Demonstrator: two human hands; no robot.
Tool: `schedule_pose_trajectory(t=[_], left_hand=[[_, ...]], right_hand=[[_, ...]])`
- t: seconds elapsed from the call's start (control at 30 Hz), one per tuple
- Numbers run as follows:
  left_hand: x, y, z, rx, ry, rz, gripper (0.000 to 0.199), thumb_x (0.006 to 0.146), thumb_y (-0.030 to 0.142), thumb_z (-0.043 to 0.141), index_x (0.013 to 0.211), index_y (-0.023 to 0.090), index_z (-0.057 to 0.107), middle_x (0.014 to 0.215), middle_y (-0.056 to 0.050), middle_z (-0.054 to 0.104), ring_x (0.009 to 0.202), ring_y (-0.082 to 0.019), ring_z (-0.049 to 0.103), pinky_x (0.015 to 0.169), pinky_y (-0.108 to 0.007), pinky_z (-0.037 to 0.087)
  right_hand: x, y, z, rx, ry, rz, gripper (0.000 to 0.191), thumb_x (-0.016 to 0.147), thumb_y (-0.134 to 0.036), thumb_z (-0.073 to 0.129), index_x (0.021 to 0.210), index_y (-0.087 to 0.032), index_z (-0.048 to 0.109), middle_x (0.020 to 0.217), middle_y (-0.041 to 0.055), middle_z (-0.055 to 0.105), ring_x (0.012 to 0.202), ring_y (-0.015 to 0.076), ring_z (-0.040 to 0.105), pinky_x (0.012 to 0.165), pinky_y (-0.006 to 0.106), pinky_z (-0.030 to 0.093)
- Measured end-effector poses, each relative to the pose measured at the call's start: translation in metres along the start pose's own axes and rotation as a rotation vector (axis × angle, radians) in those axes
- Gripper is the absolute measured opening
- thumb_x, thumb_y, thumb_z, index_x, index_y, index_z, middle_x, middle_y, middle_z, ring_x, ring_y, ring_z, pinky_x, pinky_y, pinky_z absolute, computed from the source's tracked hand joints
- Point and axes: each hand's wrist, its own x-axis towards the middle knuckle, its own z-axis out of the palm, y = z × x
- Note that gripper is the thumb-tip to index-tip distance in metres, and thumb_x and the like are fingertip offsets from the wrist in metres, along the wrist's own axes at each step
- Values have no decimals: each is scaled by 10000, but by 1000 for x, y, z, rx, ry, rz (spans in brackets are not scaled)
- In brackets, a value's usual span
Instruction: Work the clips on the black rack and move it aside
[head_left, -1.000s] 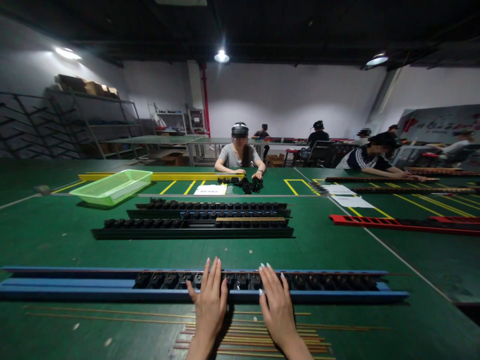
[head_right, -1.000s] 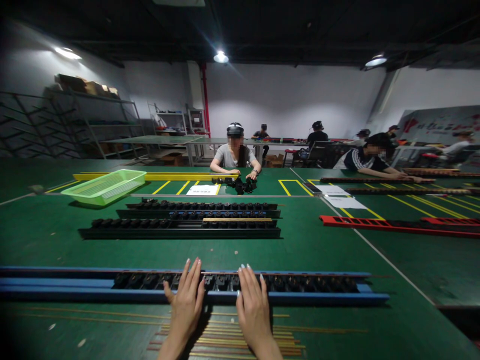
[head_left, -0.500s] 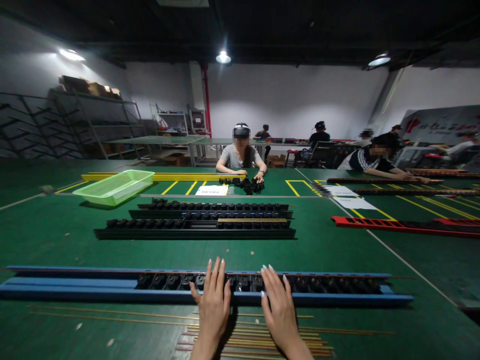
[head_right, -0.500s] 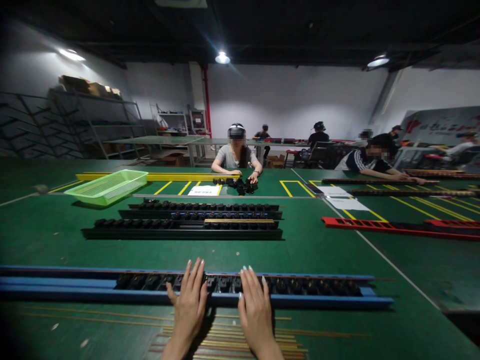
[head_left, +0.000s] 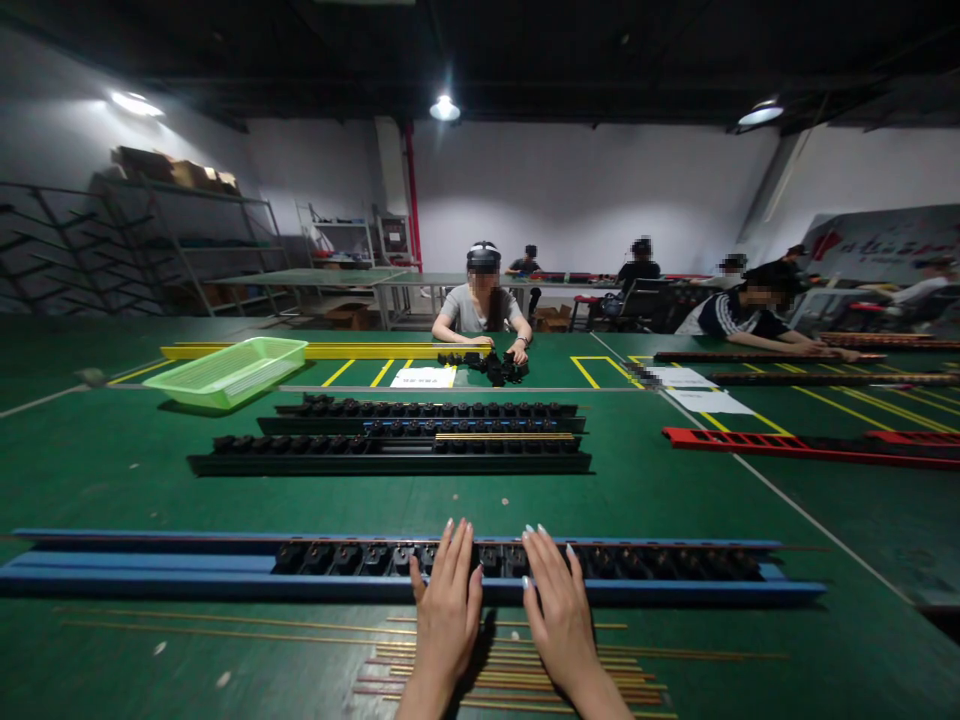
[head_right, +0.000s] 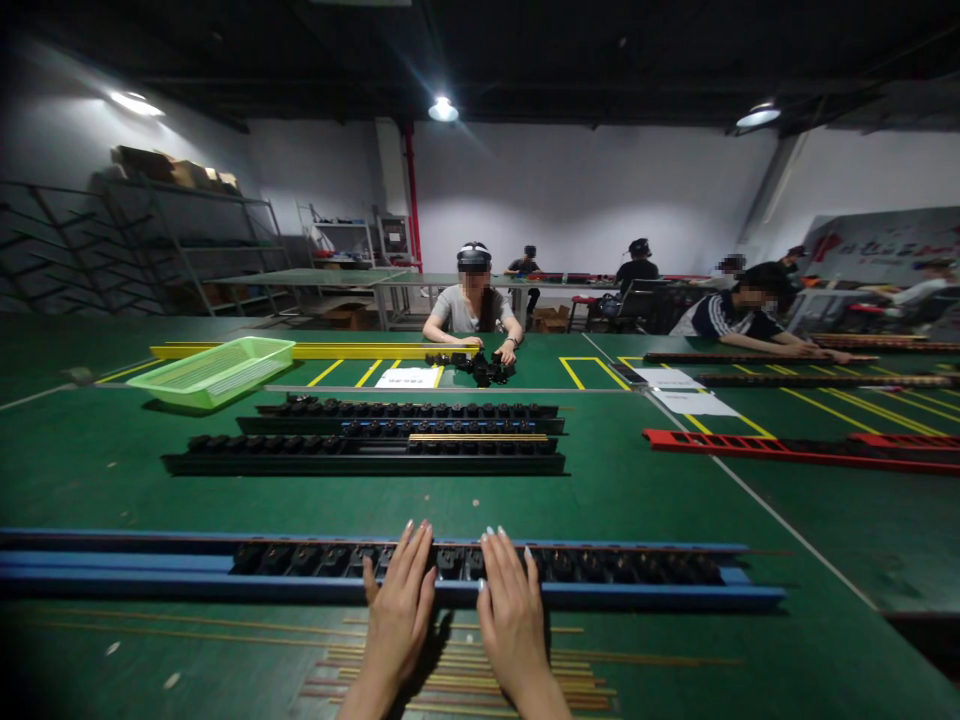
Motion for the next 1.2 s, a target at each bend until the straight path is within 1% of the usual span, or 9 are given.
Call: schedule_pose_trajectory(t=[0.13, 0.33, 0.43, 0.57, 0.7, 0.83, 0.97, 1.07, 1.2], left_hand=[[3, 5, -4, 3, 11, -10, 623, 899, 157, 389, 1477, 225, 170, 1409, -61, 484, 1292, -180, 450, 1140, -484, -117], [9, 20, -9, -71, 49, 26, 611, 910, 190, 389, 1477, 233, 167, 1378, -43, 521, 1258, -152, 484, 1150, -419, -102], [9, 24, -8, -77, 20, 45, 594, 917, 204, 390, 1472, 241, 182, 1386, -43, 512, 1266, -148, 474, 1149, -399, -105], [7, 25, -5, -59, -30, 48, 561, 922, 225, 397, 1457, 263, 235, 1403, -43, 493, 1290, -165, 445, 1140, -427, -126], [7, 29, -3, -51, -37, 18, 550, 915, 231, 415, 1442, 300, 273, 1397, -32, 507, 1284, -170, 451, 1133, -454, -132], [8, 35, -3, -15, -58, 1, 527, 904, 241, 434, 1411, 351, 341, 1412, -33, 494, 1302, -184, 431, 1132, -456, -117], [7, 37, -4, 14, -80, 18, 518, 906, 248, 432, 1409, 343, 351, 1431, -47, 471, 1331, -188, 392, 1135, -449, -103], [7, 37, -4, 11, -75, 8, 514, 910, 243, 421, 1411, 334, 350, 1445, -48, 453, 1340, -183, 378, 1134, -453, -107], [6, 39, -3, -7, -76, 26, 517, 909, 218, 408, 1416, 302, 350, 1450, -51, 443, 1349, -166, 363, 1143, -412, -78]], right_hand=[[1, -1, -1, -13, -2, -7, 618, 880, -137, 383, 1475, -200, 229, 1451, 36, 429, 1370, 181, 336, 1111, 403, 222], [1, -1, -2, -39, -4, -9, 619, 881, -137, 379, 1477, -204, 225, 1440, 42, 445, 1354, 184, 364, 1101, 409, 248], [1, -1, -2, -28, 2, -3, 620, 883, -143, 384, 1478, -208, 222, 1433, 45, 455, 1353, 186, 367, 1101, 413, 260], [1, -1, -3, -8, -8, 1, 613, 889, -147, 379, 1479, -214, 224, 1433, 49, 455, 1353, 188, 367, 1105, 412, 262], [1, -2, -3, 12, -3, 16, 611, 892, -140, 365, 1481, -211, 216, 1428, 56, 461, 1351, 186, 370, 1111, 420, 252], [0, -1, -2, 23, -6, 14, 608, 894, -150, 372, 1480, -206, 216, 1430, 59, 458, 1355, 189, 364, 1107, 423, 251], [0, 0, -2, 9, -21, 3, 608, 893, -155, 382, 1478, -200, 221, 1440, 58, 445, 1360, 187, 355, 1103, 413, 257], [0, 0, -2, -1, -23, 2, 604, 895, -160, 379, 1478, -197, 223, 1439, 64, 446, 1359, 190, 357, 1106, 417, 257], [0, 1, -1, -14, -9, -7, 603, 896, -163, 369, 1479, -200, 222, 1428, 66, 460, 1349, 191, 374, 1103, 417, 266]])
